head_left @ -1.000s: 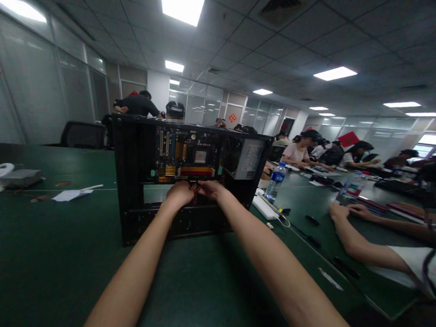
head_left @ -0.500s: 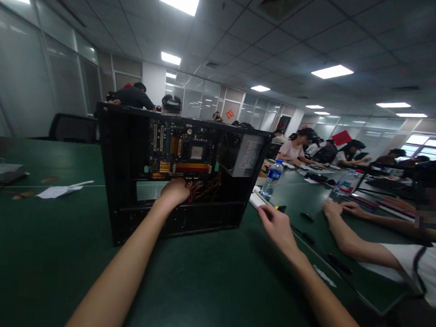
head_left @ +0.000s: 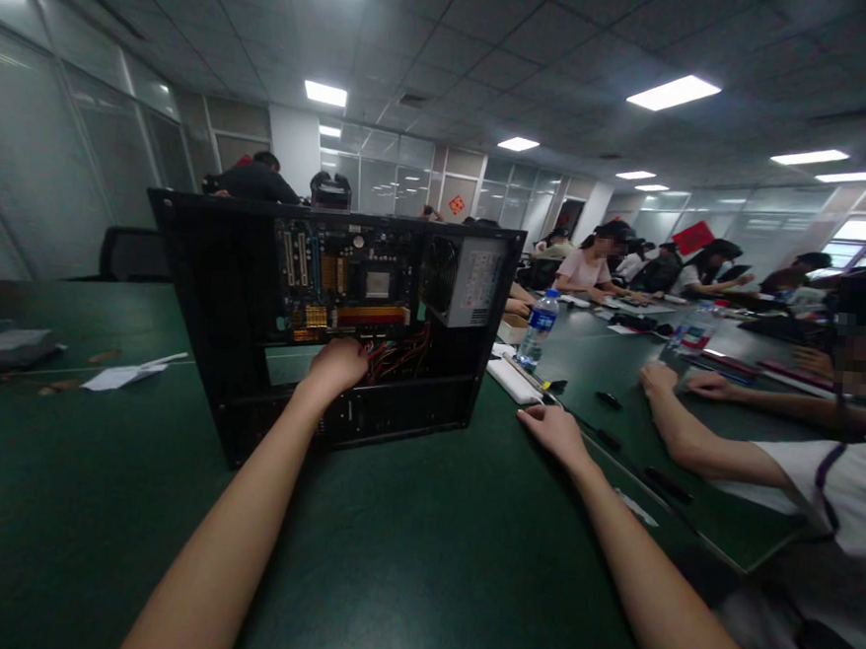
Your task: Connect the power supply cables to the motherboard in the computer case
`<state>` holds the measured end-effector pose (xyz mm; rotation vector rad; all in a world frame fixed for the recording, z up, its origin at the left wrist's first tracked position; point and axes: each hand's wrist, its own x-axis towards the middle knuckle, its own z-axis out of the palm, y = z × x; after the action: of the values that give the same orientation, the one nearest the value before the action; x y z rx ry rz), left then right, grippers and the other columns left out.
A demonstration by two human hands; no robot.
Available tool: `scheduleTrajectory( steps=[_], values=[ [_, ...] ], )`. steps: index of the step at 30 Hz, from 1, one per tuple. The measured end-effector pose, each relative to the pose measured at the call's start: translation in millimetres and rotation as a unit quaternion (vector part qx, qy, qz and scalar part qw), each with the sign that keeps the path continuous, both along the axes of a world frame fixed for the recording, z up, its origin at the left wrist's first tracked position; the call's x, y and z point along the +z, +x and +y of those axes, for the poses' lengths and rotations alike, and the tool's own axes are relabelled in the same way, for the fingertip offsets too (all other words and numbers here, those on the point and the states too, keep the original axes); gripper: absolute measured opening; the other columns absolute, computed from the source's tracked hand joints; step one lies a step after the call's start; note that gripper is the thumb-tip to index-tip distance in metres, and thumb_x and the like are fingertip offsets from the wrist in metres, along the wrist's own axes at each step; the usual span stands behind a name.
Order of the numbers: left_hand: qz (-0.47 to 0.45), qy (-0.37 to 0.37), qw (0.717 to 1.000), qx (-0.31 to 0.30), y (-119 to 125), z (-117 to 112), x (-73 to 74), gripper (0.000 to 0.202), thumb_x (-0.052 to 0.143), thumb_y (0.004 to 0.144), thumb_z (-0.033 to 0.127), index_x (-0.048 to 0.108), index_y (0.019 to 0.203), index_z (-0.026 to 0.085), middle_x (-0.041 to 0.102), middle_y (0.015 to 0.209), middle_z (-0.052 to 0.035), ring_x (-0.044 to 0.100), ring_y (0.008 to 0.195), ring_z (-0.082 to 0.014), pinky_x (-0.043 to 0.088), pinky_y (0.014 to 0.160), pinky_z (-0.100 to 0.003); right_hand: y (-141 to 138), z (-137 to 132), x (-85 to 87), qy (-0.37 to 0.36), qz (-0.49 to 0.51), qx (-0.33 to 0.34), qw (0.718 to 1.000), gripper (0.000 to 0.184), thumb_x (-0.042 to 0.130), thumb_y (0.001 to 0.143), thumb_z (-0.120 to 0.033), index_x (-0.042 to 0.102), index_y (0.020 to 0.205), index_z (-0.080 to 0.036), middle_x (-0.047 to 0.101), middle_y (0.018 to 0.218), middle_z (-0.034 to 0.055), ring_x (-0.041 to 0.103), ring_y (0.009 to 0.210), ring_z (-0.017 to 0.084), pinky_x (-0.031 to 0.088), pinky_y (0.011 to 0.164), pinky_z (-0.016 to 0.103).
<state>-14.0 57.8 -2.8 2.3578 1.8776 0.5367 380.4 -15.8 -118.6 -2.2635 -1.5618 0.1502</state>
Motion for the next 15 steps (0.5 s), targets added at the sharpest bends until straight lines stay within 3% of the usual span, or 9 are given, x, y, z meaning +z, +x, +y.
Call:
scheduleTrajectory(
  steps=[5, 8, 12, 15],
  values=[
    [0.003, -0.008, 1.0, 0.001, 0.4, -3.8, 3.5, 0.048, 0.032, 0.097, 0.042, 0.071, 0.095, 0.013, 0.072, 0.107, -0.0197, 0.068, 0.098, -0.0273, 0.048, 0.079, -0.031, -4.3, -1.7, 0.2, 0.038, 0.014, 0.007, 0.999, 0.018, 0.069, 0.079, -0.031, 0.073, 0.09, -0.017, 0.073, 0.089, 0.0093, 0.067, 0.084, 0.025, 0.046, 0.069, 0.03],
    [0.001, -0.01, 1.0, 0.012, -0.2, -5.1, 3.9, 0.044, 0.035, 0.096, 0.039, 0.071, 0.096, 0.013, 0.072, 0.108, -0.0197, 0.068, 0.098, -0.0273, 0.048, 0.08, -0.031, -15.7, -10.3, 11.4, 0.083, 0.071, 0.033, 0.993, 0.008, 0.07, 0.073, -0.025, 0.07, 0.078, -0.018, 0.072, 0.082, 0.0071, 0.067, 0.079, 0.024, 0.047, 0.071, 0.031],
    [-0.007, -0.007, 1.0, 0.014, -0.1, -8.1, 3.4, 0.046, 0.032, 0.097, 0.037, 0.071, 0.096, 0.013, 0.071, 0.107, -0.021, 0.069, 0.097, -0.0288, 0.049, 0.078, -0.033, -46.4, -49.1, 54.7, 0.214, 0.212, 0.123, 0.946, 0.022, 0.068, 0.076, -0.039, 0.071, 0.084, -0.018, 0.073, 0.088, 0.0092, 0.069, 0.083, 0.025, 0.053, 0.077, 0.035],
    [-0.012, -0.002, 1.0, 0.008, 0.6, -10.3, 3.2, 0.044, 0.034, 0.096, 0.036, 0.071, 0.095, 0.014, 0.072, 0.108, -0.0202, 0.068, 0.099, -0.0285, 0.049, 0.079, -0.033, -65.8, -95.7, 90.9, 0.333, 0.212, 0.151, 0.906, 0.038, 0.067, 0.08, -0.053, 0.071, 0.099, -0.02, 0.071, 0.099, 0.0113, 0.068, 0.091, 0.027, 0.055, 0.079, 0.038]
  ],
)
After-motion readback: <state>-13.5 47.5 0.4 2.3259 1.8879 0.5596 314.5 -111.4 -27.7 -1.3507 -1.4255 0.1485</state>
